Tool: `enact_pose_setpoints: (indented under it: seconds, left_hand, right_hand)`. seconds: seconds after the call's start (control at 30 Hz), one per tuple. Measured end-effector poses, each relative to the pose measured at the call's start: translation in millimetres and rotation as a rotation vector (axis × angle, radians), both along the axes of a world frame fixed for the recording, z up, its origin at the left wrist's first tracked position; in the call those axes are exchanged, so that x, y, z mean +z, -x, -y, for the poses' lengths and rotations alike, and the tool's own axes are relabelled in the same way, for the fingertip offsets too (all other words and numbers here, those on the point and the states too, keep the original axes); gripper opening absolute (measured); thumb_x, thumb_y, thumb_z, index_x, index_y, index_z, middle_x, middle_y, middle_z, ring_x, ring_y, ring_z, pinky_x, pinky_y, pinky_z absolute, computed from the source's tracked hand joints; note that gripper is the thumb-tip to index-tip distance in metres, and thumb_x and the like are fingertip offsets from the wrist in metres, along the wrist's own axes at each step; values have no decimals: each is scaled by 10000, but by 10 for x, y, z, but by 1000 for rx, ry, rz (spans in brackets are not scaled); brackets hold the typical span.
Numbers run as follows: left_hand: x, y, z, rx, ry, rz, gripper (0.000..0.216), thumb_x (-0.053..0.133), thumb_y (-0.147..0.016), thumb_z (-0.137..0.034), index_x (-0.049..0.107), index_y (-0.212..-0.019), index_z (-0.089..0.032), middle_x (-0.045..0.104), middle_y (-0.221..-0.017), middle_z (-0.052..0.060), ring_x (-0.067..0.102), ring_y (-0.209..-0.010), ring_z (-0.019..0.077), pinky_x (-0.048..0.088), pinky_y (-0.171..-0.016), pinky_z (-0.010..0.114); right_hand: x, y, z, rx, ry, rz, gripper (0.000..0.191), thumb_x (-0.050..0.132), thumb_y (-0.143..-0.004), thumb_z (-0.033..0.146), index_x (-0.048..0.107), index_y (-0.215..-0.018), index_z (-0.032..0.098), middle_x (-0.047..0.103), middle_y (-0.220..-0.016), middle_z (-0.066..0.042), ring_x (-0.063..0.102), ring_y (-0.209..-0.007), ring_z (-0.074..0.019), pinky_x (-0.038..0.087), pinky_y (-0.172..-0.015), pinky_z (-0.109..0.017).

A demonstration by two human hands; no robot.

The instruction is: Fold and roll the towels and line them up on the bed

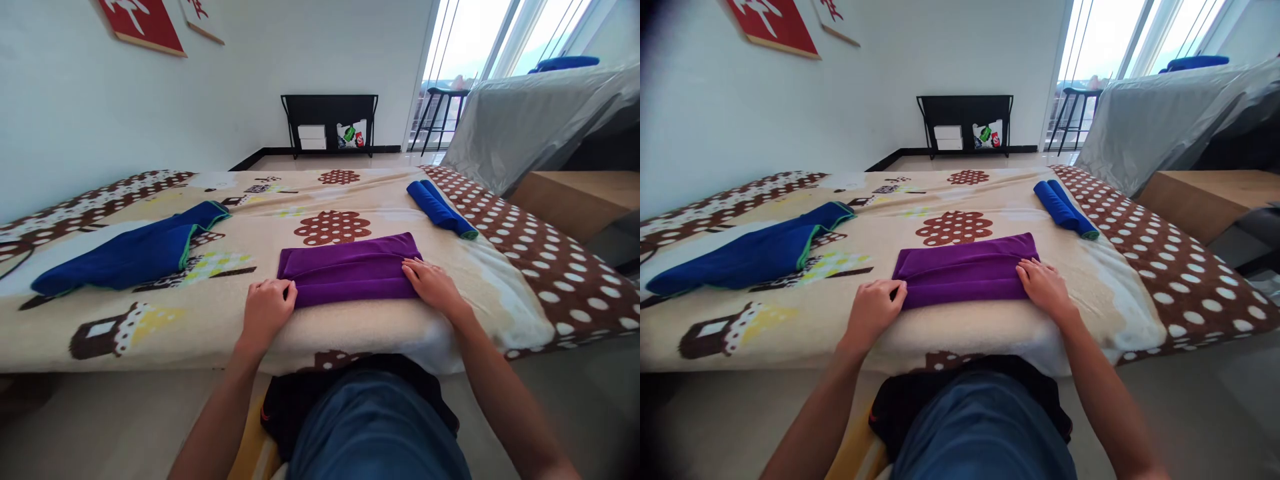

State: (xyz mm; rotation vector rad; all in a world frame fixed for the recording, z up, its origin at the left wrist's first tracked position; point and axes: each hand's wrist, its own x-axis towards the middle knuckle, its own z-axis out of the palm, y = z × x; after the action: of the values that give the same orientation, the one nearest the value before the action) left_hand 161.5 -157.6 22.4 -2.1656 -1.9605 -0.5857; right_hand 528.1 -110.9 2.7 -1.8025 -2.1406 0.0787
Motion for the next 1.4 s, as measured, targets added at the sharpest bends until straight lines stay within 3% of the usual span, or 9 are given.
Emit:
enact_pose_setpoints:
  seconds: [0.1,0.23,0.33,0.6,0.8,0.9,1.0,1.13,1.4]
  left_hand:
    - [35,-340,-81,-49,-9,-54,360,430,-970,-310,751,-952,-148,756,-989,151,674,-1027,325,451,-970,503]
    - [20,-865,-306,-423,160,70,429,423,-951,-206,632,-1312,-103,635,-1368,136,581,-1274,250,430,-1090,387]
    - [-2,-962,-398,-515,262,92,492,389,-962,-195,546,-1408,-57,537,-1476,145,503,-1375,237,372,-1161,378]
    - [7,-63,-122,-262,233,250,435,402,-971,-383,725,-1197,-198,717,-1250,58,655,-1182,238,447,-1077,367]
    - [68,464,-204,-61,156,252,413,446,-924,-462,780,-933,-220,783,-1012,75,705,-972,275,491,-880,349]
    - [89,501,-507,-79,78,258,383,459,-901,-450,759,-874,-212,774,-920,73,689,-847,242,485,-811,322]
    - [59,465,-925,-128,68,311,307,529,-840,-412,735,-910,-196,746,-890,79,660,-817,227,481,-815,319]
    - [-14,395,-1378,-150,114,330,190,656,-736,-356,700,-820,-192,685,-781,77,623,-785,239,473,-809,344]
    - [-48,360,-1592,-218,166,472,155,734,-638,-273,650,-748,-204,628,-679,7,579,-676,183,430,-706,301]
  right_hand:
    - [9,345,29,27,-77,45,425,345,-1038,339,689,-1230,180,619,-1374,-107,492,-1378,-277,356,-1140,-496]
    - [36,882,26,271,-36,20,431,340,-1031,305,648,-1306,179,586,-1412,-102,539,-1337,-234,418,-1103,-421]
    - [50,936,-17,269,-25,17,430,348,-1029,312,637,-1322,188,583,-1418,-91,540,-1337,-226,425,-1105,-405]
    - [-55,-49,-62,-17,17,-70,465,376,-1023,448,643,-1321,214,589,-1413,-80,557,-1315,-288,421,-1114,-468]
    - [-116,-526,-221,11,7,-140,442,417,-1001,462,704,-1225,212,676,-1294,-74,633,-1206,-268,455,-1053,-394]
    - [-20,-559,-530,-29,21,-152,371,480,-974,434,743,-1113,213,749,-1114,-65,693,-1057,-239,486,-951,-336]
    - [50,-510,-942,-100,5,-159,355,534,-944,360,705,-1189,168,758,-1027,-87,703,-961,-223,486,-888,-313]
    - [3,-451,-1375,-193,20,-166,328,632,-865,309,716,-1111,109,753,-980,-134,688,-911,-236,483,-810,-305]
    - [-152,-459,-1502,-209,-48,-208,237,603,-844,297,717,-993,153,733,-901,-76,643,-815,-188,449,-739,-275]
